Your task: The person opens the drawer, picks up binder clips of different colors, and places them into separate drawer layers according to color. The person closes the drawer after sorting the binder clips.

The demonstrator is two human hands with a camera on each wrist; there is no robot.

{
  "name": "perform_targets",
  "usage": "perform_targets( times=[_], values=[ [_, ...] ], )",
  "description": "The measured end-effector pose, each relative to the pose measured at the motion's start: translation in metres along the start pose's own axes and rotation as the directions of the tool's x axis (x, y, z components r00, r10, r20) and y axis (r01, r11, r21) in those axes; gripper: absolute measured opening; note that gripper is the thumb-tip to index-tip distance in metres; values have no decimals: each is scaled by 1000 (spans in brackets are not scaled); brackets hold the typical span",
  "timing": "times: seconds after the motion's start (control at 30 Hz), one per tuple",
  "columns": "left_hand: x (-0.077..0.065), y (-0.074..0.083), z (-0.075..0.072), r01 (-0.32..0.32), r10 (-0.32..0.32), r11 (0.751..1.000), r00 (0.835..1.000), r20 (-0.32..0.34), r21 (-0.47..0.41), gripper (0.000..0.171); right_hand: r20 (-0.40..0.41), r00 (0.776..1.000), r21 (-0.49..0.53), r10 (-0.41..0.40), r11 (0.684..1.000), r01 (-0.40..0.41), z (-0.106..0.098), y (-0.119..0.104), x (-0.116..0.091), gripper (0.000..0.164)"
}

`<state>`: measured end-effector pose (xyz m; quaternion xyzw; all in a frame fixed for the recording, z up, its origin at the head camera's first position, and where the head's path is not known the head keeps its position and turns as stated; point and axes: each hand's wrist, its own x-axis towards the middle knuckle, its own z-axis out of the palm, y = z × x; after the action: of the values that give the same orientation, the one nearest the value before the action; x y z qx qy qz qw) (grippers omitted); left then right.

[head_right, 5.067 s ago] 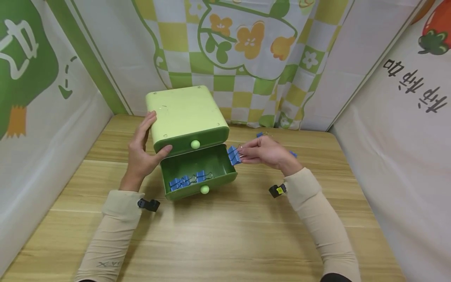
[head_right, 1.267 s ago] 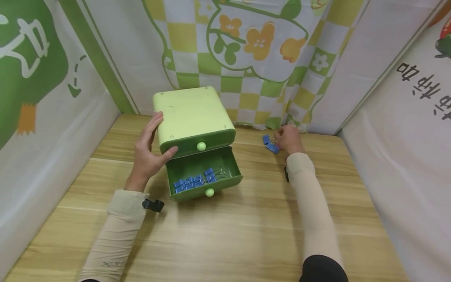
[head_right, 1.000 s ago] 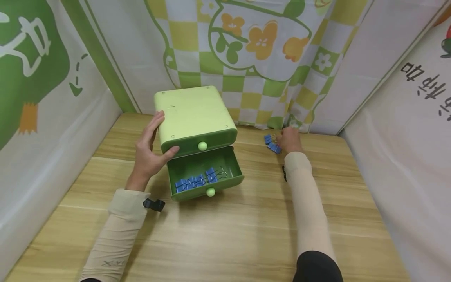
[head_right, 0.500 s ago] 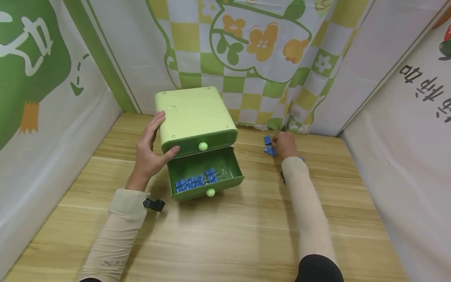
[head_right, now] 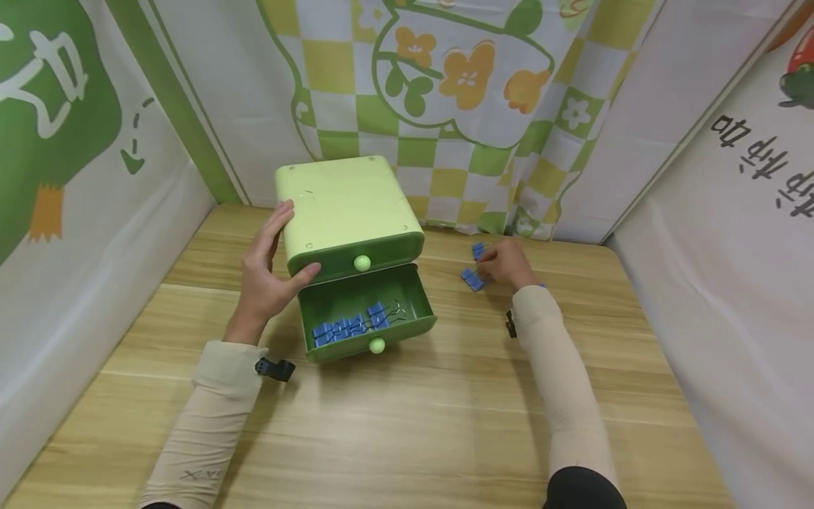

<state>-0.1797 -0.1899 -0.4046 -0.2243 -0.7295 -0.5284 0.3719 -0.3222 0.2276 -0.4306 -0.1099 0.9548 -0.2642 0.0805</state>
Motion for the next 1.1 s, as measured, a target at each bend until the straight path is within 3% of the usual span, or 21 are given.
perform_targets(
  times=[0.1, 0.23, 0.33, 0.47, 0.6, 0.97, 1.1],
  values=[
    [-1, 3, -1, 6, -6, 1000, 1000, 1, -3, 82, 62, 995, 187, 72, 979, -83, 0, -4, -6, 26],
    [-6, -14, -1, 15, -15, 1000, 1000, 7, 13, 86, 157, 978, 392, 137, 900, -189, 0, -5, -12, 33],
    [-8, -26, -2, 9, -9, 1000, 1000, 6, 21, 89, 200, 971, 504, 130, 836, -216, 0, -5, -14, 37],
    [-9, -30, -2, -5, 5, 1000, 1000, 3, 16, 87, 241, 965, 670, 101, 702, -241, 1, -8, -14, 42],
    [-9, -30, -2, -13, 13, 1000, 1000, 3, 20, 86, 277, 956, 765, 97, 580, -281, 0, -14, -14, 43],
    [-6, -29, 0, -19, 19, 1000, 1000, -1, 25, 86, 296, 953, 833, 64, 472, -290, -16, -40, -25, 15],
    [-5, -29, 0, -18, 18, 999, 1000, 2, 29, 86, 278, 959, 840, 65, 467, -275, -24, -51, -34, 20]
  ],
)
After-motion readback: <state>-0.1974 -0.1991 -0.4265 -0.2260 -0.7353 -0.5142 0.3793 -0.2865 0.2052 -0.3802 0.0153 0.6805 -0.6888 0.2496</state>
